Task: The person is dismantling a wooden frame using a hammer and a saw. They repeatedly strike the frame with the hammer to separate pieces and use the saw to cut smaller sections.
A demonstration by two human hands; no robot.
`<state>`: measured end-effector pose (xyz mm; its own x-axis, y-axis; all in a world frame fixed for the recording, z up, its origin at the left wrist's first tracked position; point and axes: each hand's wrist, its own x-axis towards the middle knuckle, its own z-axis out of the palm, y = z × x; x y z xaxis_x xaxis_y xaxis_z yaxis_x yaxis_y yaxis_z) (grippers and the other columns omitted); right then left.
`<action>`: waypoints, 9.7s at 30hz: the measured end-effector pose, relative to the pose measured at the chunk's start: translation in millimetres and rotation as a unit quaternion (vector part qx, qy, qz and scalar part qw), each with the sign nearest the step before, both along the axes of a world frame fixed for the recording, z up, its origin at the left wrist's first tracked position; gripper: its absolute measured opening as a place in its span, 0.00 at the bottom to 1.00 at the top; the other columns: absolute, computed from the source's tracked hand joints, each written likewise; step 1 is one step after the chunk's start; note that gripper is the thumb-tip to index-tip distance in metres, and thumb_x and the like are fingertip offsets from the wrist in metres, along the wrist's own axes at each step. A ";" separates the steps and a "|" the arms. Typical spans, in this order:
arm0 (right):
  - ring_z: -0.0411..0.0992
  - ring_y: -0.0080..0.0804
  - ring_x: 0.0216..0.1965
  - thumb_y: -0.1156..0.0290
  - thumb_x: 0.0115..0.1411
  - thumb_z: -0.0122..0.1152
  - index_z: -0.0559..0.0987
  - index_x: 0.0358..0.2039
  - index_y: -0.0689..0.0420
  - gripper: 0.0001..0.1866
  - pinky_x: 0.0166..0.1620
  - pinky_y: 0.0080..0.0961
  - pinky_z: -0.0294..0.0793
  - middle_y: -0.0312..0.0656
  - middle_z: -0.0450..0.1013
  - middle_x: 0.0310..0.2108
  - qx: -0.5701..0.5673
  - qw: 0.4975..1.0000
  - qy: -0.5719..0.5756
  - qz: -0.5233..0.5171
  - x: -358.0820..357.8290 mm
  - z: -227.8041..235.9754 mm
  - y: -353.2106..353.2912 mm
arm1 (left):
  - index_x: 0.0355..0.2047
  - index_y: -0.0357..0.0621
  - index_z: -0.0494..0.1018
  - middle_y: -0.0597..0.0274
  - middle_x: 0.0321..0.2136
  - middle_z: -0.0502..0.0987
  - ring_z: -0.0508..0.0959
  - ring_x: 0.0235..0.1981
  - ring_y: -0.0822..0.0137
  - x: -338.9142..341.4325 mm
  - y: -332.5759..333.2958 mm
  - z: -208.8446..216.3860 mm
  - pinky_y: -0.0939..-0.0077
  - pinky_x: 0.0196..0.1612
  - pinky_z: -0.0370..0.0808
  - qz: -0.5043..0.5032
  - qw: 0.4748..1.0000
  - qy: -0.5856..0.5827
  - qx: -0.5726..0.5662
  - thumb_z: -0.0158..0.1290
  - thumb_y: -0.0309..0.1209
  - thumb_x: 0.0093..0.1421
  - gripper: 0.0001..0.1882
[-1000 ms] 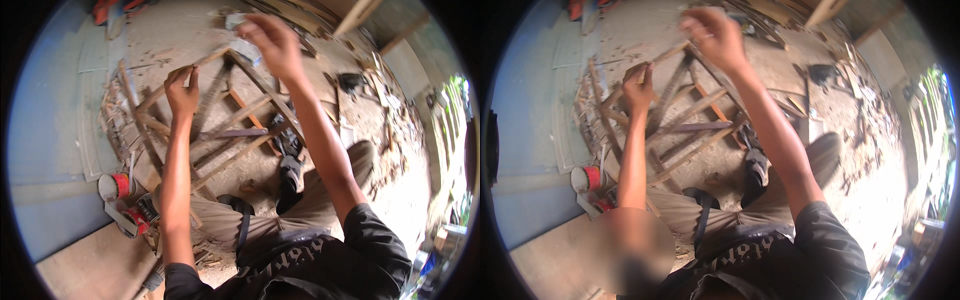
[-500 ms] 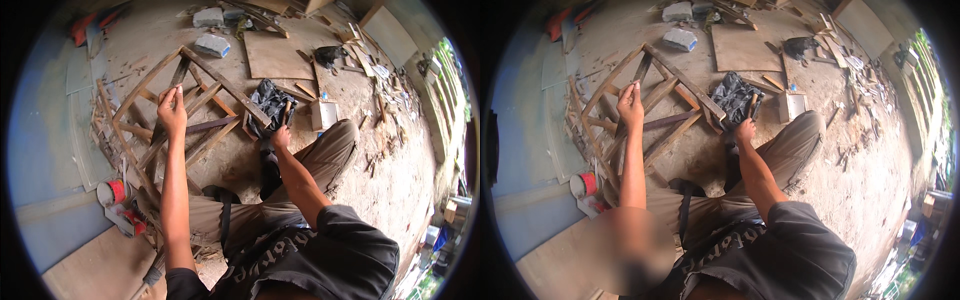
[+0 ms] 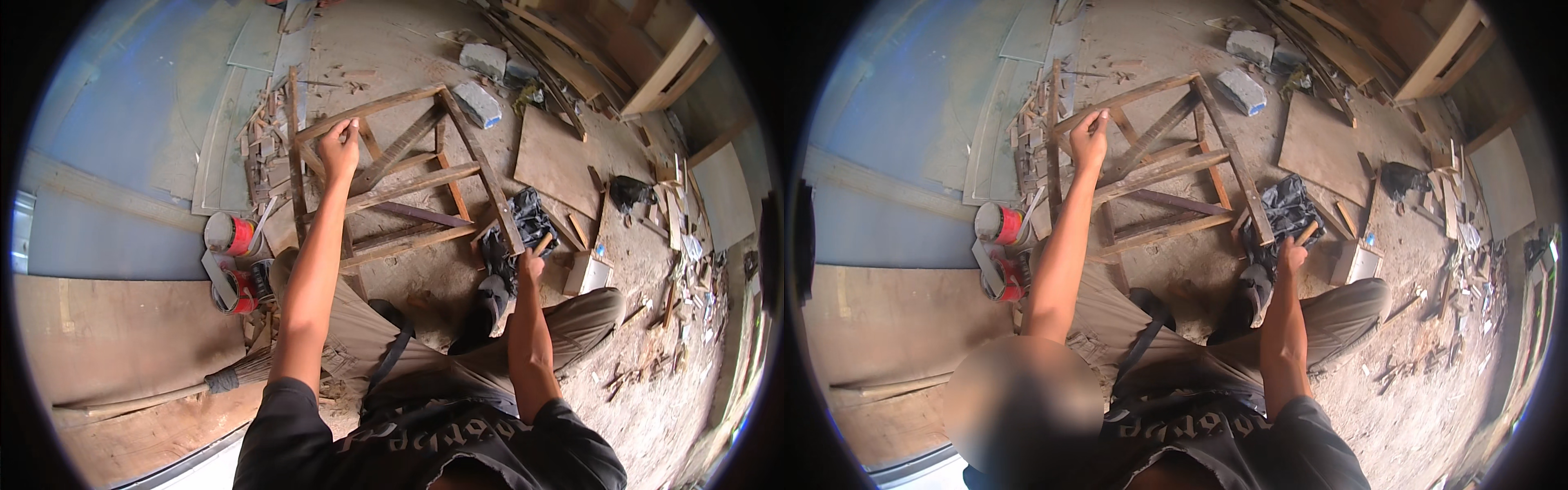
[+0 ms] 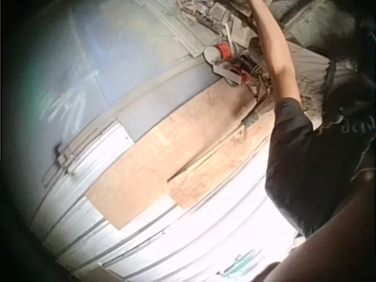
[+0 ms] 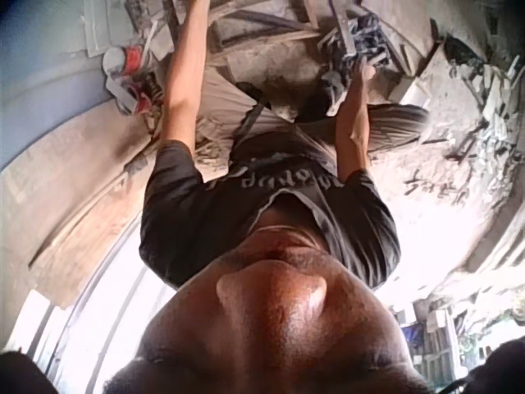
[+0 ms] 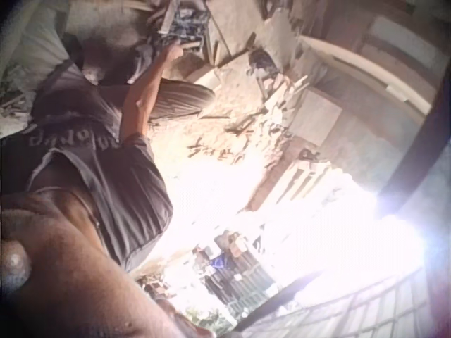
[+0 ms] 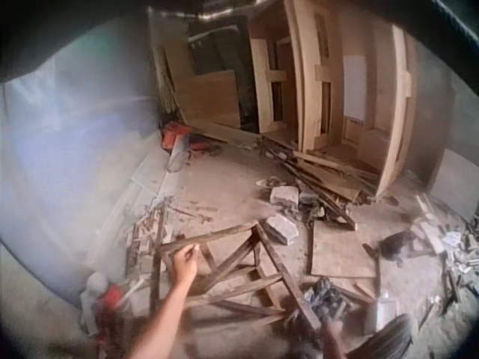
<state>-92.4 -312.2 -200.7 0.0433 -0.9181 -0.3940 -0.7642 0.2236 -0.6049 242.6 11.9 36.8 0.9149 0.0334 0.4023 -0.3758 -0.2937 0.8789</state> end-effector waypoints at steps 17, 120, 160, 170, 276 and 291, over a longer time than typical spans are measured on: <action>0.51 0.16 0.11 0.56 0.67 0.49 0.68 0.34 0.53 0.13 0.12 0.16 0.51 0.28 0.54 0.15 0.163 0.764 -0.601 0.169 38.4 291.6 117.1 | 0.37 0.40 0.79 0.54 0.29 0.81 0.81 0.30 0.61 77.7 3.7 -23.2 0.71 0.34 0.74 0.059 0.991 -0.050 0.112 0.56 0.41 0.59 0.16; 0.67 0.28 0.12 0.46 0.67 0.41 0.74 0.31 0.68 0.32 0.16 0.28 0.65 0.40 0.65 0.13 0.007 0.796 -0.290 0.532 260.6 328.2 205.0 | 0.32 0.49 0.81 0.64 0.30 0.81 0.78 0.34 0.61 75.7 -7.2 -31.1 0.64 0.45 0.62 0.044 0.984 -0.112 0.129 0.56 0.37 0.56 0.09; 0.67 0.31 0.15 0.45 0.67 0.40 0.72 0.25 0.66 0.32 0.22 0.33 0.68 0.43 0.66 0.14 0.034 0.814 -0.216 0.538 255.7 335.9 206.2 | 0.31 0.50 0.80 0.69 0.31 0.81 0.77 0.35 0.64 84.4 1.2 -39.4 0.65 0.45 0.61 0.057 0.979 -0.144 0.131 0.57 0.34 0.55 0.06; 0.67 0.37 0.14 0.46 0.67 0.41 0.71 0.26 0.68 0.33 0.21 0.36 0.68 0.49 0.67 0.14 -0.069 0.784 -0.247 0.565 260.8 311.5 198.0 | 0.31 0.51 0.80 0.71 0.32 0.81 0.78 0.35 0.65 82.7 -4.0 -40.0 0.65 0.46 0.61 0.052 0.978 -0.147 0.142 0.57 0.33 0.55 0.05; 0.53 0.21 0.09 0.41 0.67 0.33 0.64 0.21 0.55 0.31 0.13 0.24 0.56 0.29 0.54 0.12 0.033 0.774 -0.120 0.621 245.5 303.3 193.6 | 0.26 0.48 0.82 0.51 0.28 0.81 0.82 0.32 0.53 110.6 20.3 -1.9 0.62 0.34 0.76 0.043 0.897 0.107 0.428 0.43 0.35 0.54 0.16; 0.54 0.19 0.11 0.39 0.65 0.37 0.64 0.24 0.55 0.30 0.13 0.22 0.55 0.29 0.56 0.14 0.229 0.820 -0.194 0.488 239.2 382.4 209.2 | 0.27 0.44 0.80 0.46 0.30 0.80 0.80 0.35 0.47 101.5 27.7 -6.9 0.57 0.40 0.76 0.051 0.909 0.126 0.395 0.42 0.37 0.55 0.18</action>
